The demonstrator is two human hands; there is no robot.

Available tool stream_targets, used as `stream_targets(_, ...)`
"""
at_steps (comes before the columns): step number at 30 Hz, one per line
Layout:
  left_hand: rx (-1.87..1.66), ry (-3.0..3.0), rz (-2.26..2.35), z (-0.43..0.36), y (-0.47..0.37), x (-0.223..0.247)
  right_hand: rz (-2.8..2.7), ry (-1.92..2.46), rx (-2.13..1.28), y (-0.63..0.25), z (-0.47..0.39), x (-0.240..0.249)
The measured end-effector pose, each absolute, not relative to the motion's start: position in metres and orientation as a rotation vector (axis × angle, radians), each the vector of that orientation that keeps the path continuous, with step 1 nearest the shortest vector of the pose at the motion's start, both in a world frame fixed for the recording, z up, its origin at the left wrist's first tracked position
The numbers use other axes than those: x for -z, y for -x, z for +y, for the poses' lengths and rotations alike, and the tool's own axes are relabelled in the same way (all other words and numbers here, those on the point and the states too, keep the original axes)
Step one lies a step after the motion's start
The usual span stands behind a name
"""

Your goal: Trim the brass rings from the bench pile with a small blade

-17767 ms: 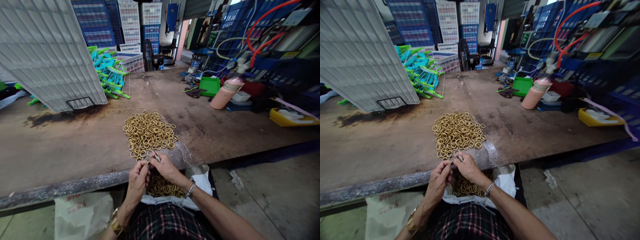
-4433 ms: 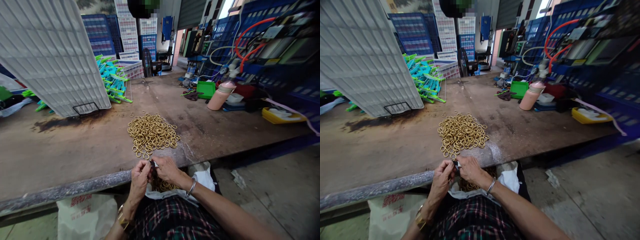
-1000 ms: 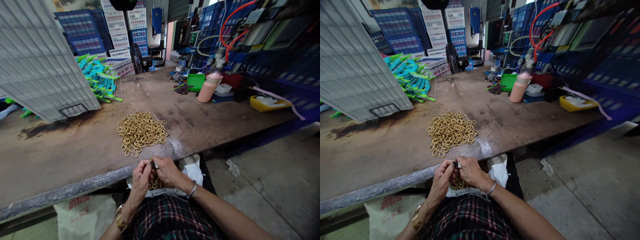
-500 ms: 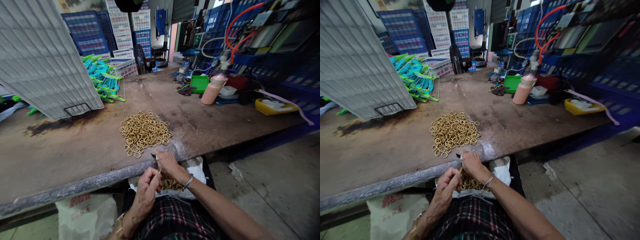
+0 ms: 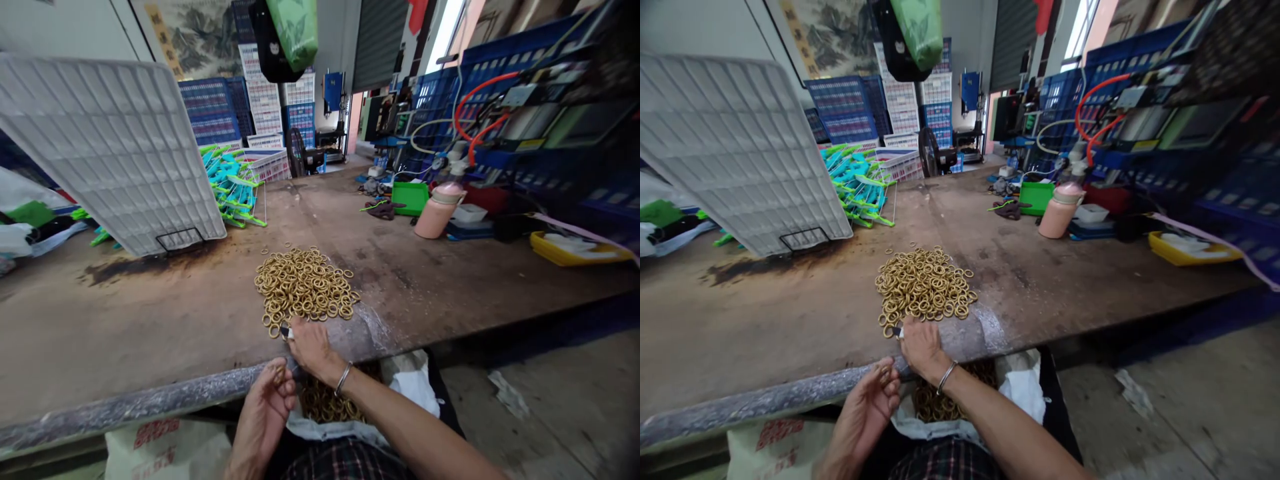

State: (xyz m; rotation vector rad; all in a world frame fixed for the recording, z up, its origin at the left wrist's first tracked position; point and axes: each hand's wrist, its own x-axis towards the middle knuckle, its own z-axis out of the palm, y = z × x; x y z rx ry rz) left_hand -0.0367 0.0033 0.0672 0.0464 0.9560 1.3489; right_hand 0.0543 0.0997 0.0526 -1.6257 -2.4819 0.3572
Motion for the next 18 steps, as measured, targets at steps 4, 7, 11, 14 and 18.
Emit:
stream_targets(4, -1.374, 0.054, 0.956, 0.011, 0.040, -0.069, -2.504, 1.604, -0.352, -0.061, 0.105, -0.052)
stream_targets(7, -1.366, 0.004, 1.043, 0.017, 0.035, -0.069, -2.482, 1.533, -0.403, -0.075, 0.106, -0.052)
stream_targets(11, -1.350, -0.257, 1.151, 0.022, 0.024, -0.065, -2.365, 1.300, -0.546, -0.095, 0.099, -0.048)
stream_targets(14, -1.265, -0.435, 1.182, 0.025, 0.018, -0.060, -2.287, 1.140, -0.673, -0.105, 0.088, -0.046)
stream_targets(18, -1.228, -0.624, 1.301, 0.026, 0.013, -0.053, -2.106, 1.133, -0.901, -0.109, 0.077, -0.053)
